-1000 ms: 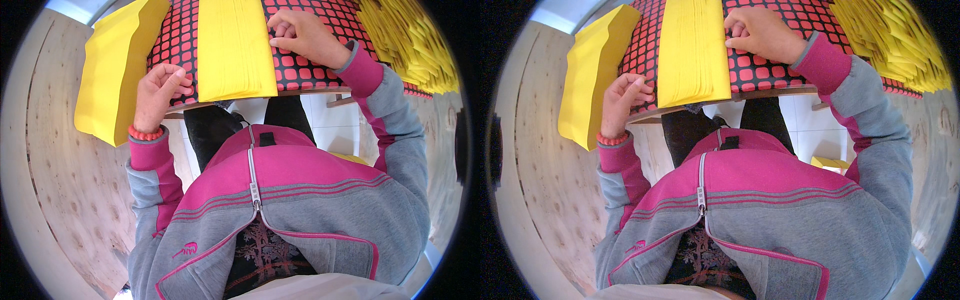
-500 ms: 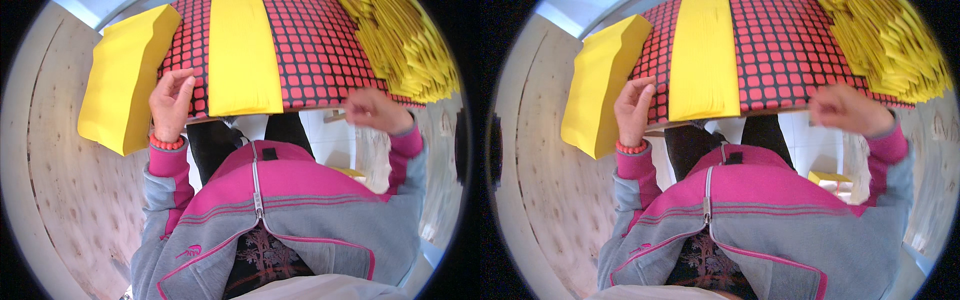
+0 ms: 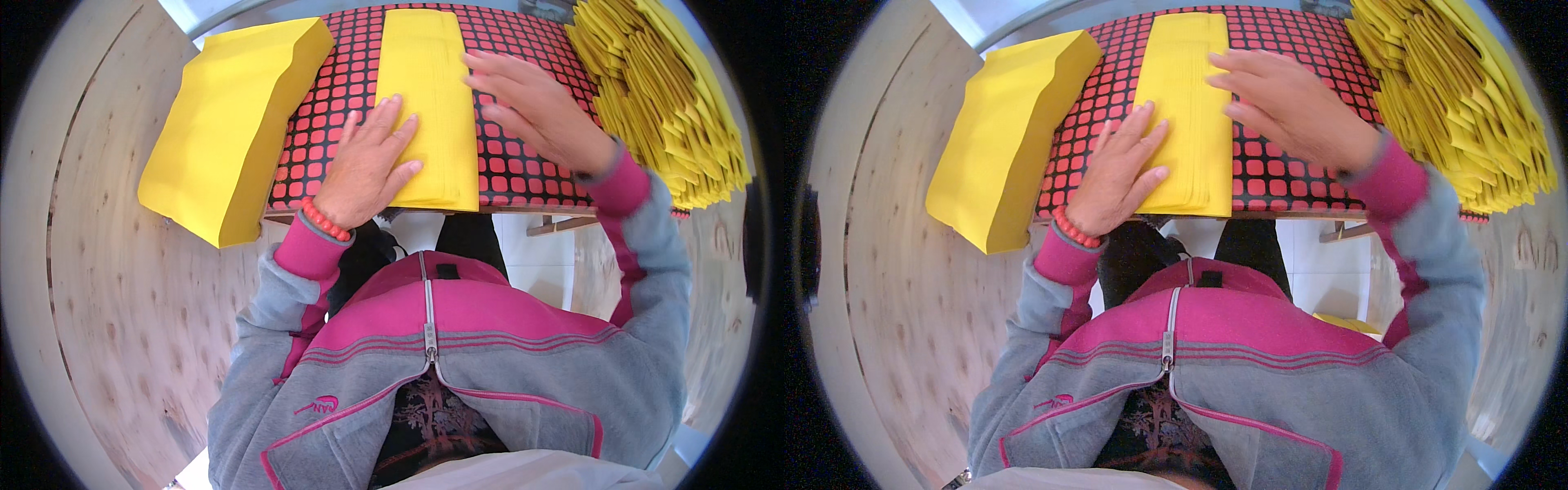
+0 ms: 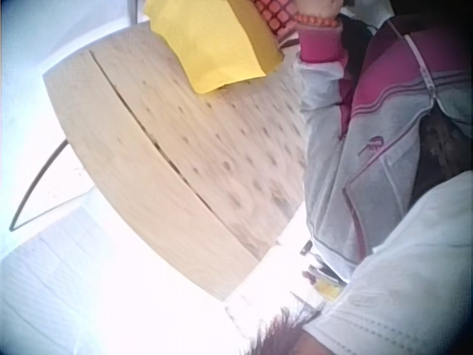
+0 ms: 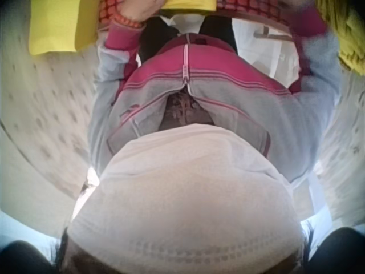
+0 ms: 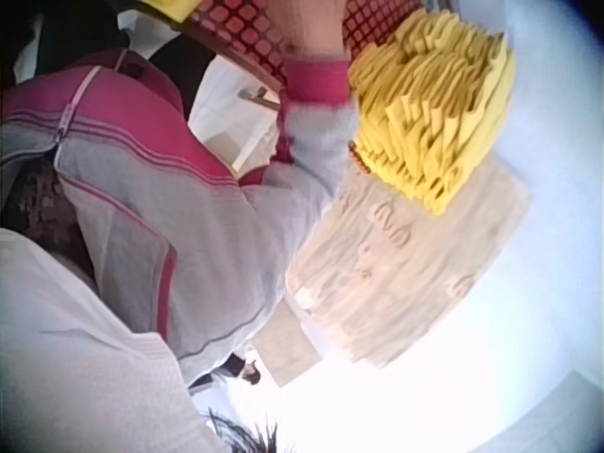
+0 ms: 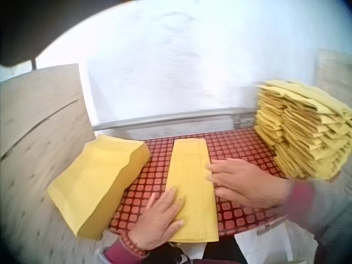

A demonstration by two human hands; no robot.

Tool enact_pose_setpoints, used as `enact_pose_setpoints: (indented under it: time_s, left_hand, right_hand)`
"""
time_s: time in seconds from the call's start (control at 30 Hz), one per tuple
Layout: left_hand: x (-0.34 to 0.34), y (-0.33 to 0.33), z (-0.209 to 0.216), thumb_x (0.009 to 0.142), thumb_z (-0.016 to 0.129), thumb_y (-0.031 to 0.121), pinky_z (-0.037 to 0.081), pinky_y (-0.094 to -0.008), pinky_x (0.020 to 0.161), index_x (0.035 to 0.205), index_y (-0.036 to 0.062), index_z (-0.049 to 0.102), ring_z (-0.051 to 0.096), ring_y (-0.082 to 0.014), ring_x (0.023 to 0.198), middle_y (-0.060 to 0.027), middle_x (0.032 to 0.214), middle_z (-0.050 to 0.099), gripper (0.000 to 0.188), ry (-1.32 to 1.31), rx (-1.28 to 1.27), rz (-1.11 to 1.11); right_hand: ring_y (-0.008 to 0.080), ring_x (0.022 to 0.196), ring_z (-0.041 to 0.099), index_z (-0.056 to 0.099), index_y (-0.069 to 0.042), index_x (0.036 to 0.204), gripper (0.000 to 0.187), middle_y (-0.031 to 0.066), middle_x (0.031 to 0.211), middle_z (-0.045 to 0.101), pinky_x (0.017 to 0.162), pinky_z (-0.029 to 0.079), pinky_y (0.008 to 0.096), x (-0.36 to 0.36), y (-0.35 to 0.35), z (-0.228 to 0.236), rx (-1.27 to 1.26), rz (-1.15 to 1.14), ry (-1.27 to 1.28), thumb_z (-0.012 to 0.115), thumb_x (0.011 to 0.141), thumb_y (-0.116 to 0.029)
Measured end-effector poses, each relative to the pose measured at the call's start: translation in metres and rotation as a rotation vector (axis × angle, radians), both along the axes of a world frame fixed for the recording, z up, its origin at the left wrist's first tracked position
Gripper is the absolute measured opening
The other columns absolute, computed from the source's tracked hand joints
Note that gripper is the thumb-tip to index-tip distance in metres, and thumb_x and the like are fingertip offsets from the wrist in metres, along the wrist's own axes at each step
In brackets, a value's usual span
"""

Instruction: The person repeatedly folds yellow paper sheets in half on a patterned table, then stacks the folded sheets. The person handles the sheets one at a time, aligns edges, and presses creases before stacking.

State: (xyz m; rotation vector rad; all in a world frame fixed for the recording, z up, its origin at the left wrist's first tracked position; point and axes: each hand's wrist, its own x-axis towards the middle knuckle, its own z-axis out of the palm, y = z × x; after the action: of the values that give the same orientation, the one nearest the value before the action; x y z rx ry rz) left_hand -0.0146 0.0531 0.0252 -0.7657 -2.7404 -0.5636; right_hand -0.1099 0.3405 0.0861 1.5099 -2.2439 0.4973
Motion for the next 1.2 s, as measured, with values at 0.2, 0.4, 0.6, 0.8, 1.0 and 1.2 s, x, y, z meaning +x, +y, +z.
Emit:
enact_pose_setpoints:
  time_s: [0.2,0.4,0.6,0.8,1.0,1.2]
  left_hand:
    - [-0.009,0.005,-0.007,0.100,0.055,0.036,0.021,-0.0584,0.119,0.145,0.0015,0.046,0.033,-0.0396,0.146,-0.0245,0.153,0.038,0.058,0.019,-0.049,-0.094]
    - [-0.011,0.004,-0.010,0.101,0.052,0.037,0.020,-0.0555,0.121,0.148,-0.0015,0.041,0.033,-0.0438,0.143,-0.0267,0.149,0.040,0.061,-0.042,-0.010,-0.165]
    - [-0.005,0.006,-0.007,0.096,0.059,0.044,0.019,-0.0540,0.121,0.155,0.0054,0.035,0.027,-0.0396,0.150,-0.0240,0.160,0.030,0.075,-0.083,-0.055,-0.098]
    - [-0.003,0.010,0.000,0.090,0.066,0.046,0.018,-0.0545,0.121,0.155,0.0071,0.035,0.027,-0.0383,0.151,-0.0226,0.162,0.028,0.082,-0.110,-0.086,-0.059]
    - [-0.004,0.009,0.002,0.092,0.063,0.050,0.020,-0.0553,0.120,0.151,0.0051,0.041,0.028,-0.0368,0.150,-0.0227,0.159,0.031,0.077,-0.105,-0.083,-0.054]
    - [-0.003,0.010,-0.001,0.092,0.062,0.050,0.018,-0.0562,0.120,0.152,0.0060,0.041,0.028,-0.0364,0.150,-0.0222,0.160,0.031,0.077,-0.098,-0.090,-0.042]
  right_hand:
    - [0.0347,0.137,0.048,0.059,-0.003,0.134,0.041,0.0185,0.148,0.052,0.112,0.038,0.0453,-0.059,-0.095,-0.046,-0.005,0.322,-0.001,0.050,0.104,-0.029]
    - [0.0317,0.145,0.039,0.056,-0.005,0.141,0.049,0.0163,0.155,0.045,0.118,0.029,0.0492,-0.064,-0.099,-0.073,0.149,0.345,-0.206,0.046,0.105,-0.036]
    - [0.0290,0.150,0.032,0.052,-0.011,0.146,0.054,0.0134,0.158,0.041,0.121,0.024,0.0513,-0.101,-0.101,-0.078,0.167,0.259,-0.168,0.047,0.104,-0.043]
    - [0.0301,0.150,0.031,0.049,-0.011,0.149,0.057,0.0129,0.160,0.038,0.121,0.023,0.0515,-0.149,-0.106,-0.083,0.143,0.197,-0.140,0.046,0.104,-0.045]
    - [0.0319,0.146,0.038,0.052,-0.009,0.147,0.055,0.0141,0.157,0.043,0.121,0.026,0.0472,-0.202,-0.118,-0.093,0.095,0.158,-0.118,0.043,0.105,-0.044]
    - [0.0290,0.146,0.037,0.054,-0.009,0.144,0.054,0.0137,0.154,0.045,0.119,0.029,0.0424,-0.243,-0.128,-0.106,0.054,0.061,-0.069,0.042,0.106,-0.045]
